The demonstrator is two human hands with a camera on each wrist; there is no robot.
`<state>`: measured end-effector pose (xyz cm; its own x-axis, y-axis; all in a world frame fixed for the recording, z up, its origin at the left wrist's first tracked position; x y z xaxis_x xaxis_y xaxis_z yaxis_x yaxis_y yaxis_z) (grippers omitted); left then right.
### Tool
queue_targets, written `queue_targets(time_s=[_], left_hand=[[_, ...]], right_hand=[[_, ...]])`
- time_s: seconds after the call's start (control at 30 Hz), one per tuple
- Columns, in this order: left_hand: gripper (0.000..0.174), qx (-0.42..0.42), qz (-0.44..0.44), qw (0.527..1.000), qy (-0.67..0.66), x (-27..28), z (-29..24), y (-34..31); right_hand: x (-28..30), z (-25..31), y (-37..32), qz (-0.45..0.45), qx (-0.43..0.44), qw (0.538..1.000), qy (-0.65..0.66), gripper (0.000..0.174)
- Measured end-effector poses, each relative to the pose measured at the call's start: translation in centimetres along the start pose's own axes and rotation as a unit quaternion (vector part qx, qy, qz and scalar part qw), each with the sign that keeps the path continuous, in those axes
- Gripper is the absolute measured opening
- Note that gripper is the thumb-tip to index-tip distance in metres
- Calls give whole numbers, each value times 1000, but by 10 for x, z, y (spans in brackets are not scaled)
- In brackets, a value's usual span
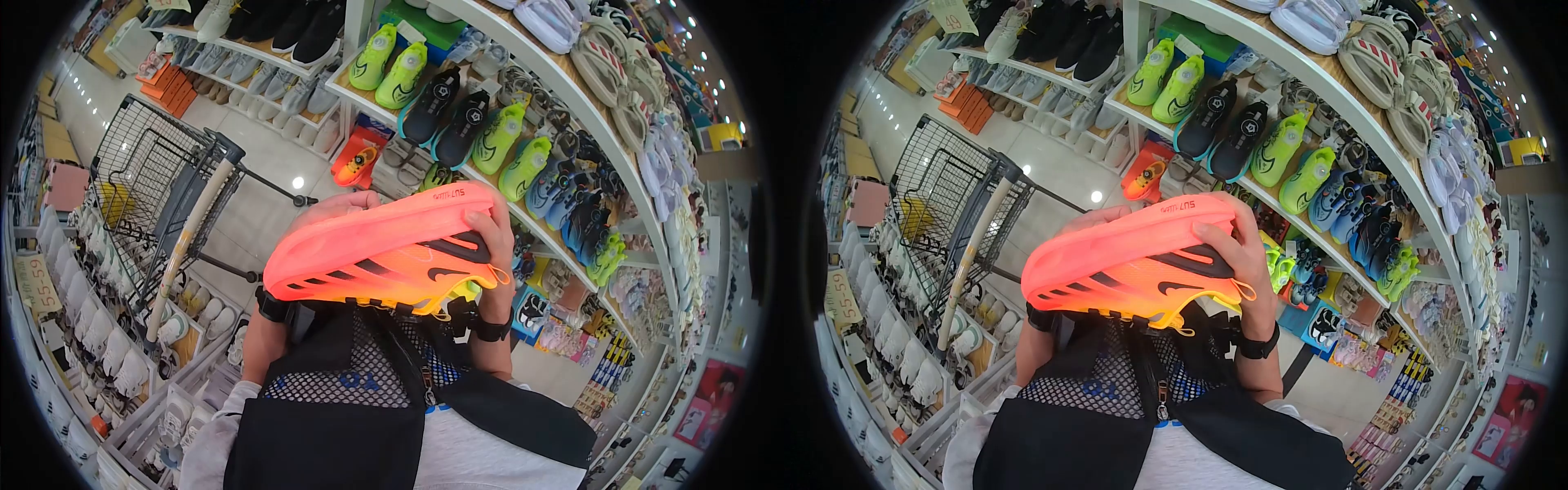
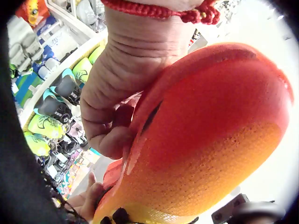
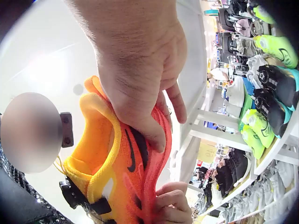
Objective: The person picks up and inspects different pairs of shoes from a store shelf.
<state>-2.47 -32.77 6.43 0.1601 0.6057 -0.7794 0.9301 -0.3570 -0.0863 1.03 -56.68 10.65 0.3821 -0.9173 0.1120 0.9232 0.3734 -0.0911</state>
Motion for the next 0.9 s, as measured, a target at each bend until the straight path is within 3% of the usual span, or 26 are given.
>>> queue_targets(time_s=[0.1, 0.17, 0.23, 0.27, 0.4, 0.5, 0.57, 0.6, 0.63, 0.67, 0.73, 0.77, 0.8, 0.83, 0.9], left_hand=[[23, 2, 0, 1000, -27, -2, 4, -2], [11, -120, -17, 974, 189, -1, 10, -5], [11, -69, -33, 990, 118, 1, 9, -2], [10, -18, -50, 998, 46, 3, 8, -1], [11, -32, -11, 998, -53, 7, 6, 4], [12, -20, -32, 999, 11, 16, 3, 3], [19, -48, 44, 996, 54, 20, 3, 0], [19, -49, 40, 996, 57, 25, 7, -6], [27, -158, 1, 969, 187, 29, 12, -15], [35, -262, -36, 913, 312, 30, 14, -23], [46, -225, -33, 917, 327, 35, 8, -28], [46, -245, -51, 956, 153, 49, 14, -22], [48, -256, -68, 964, -25, 58, 14, -15], [63, -117, 19, 942, -315, 49, -1, -5], [69, -155, -3, 943, -293, 30, -9, -7]], right_hand=[[-1, -1, 1, -8, 54, 997, -53, 36], [-1, -2, 3, -19, 95, 992, -86, 36], [1, -5, 5, -19, 222, 961, -165, 39], [2, -6, 6, -19, 222, 961, -164, 39], [3, -9, 5, -39, 207, 958, -194, 41], [4, -11, 7, -47, 220, 955, -193, 41], [6, -11, 7, -56, 218, 952, -207, 41], [6, -12, 8, -58, 213, 951, -215, 43], [5, -15, 8, -49, 194, 966, -161, 45], [7, -17, 9, -56, 185, 966, -170, 49], [8, -7, 12, -68, 196, 962, -176, 57], [12, -9, 14, -72, 178, 962, -195, 62], [17, -10, 16, -77, 160, 961, -213, 66], [18, -8, 18, -82, 183, 946, -256, 73], [20, -8, 22, -61, 181, 954, -233, 73]])
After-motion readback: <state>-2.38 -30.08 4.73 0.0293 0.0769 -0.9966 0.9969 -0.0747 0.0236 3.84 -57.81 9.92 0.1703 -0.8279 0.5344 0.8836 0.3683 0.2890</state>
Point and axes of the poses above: each hand's wrist, its own y-axis towards the middle knuckle, its own x-axis out of the back of the hand, z = x × y, the point moved 1 cm from there along y, towards the middle knuckle, and after that the axes turned 13 degrees about -x, right-handed, at the moved point
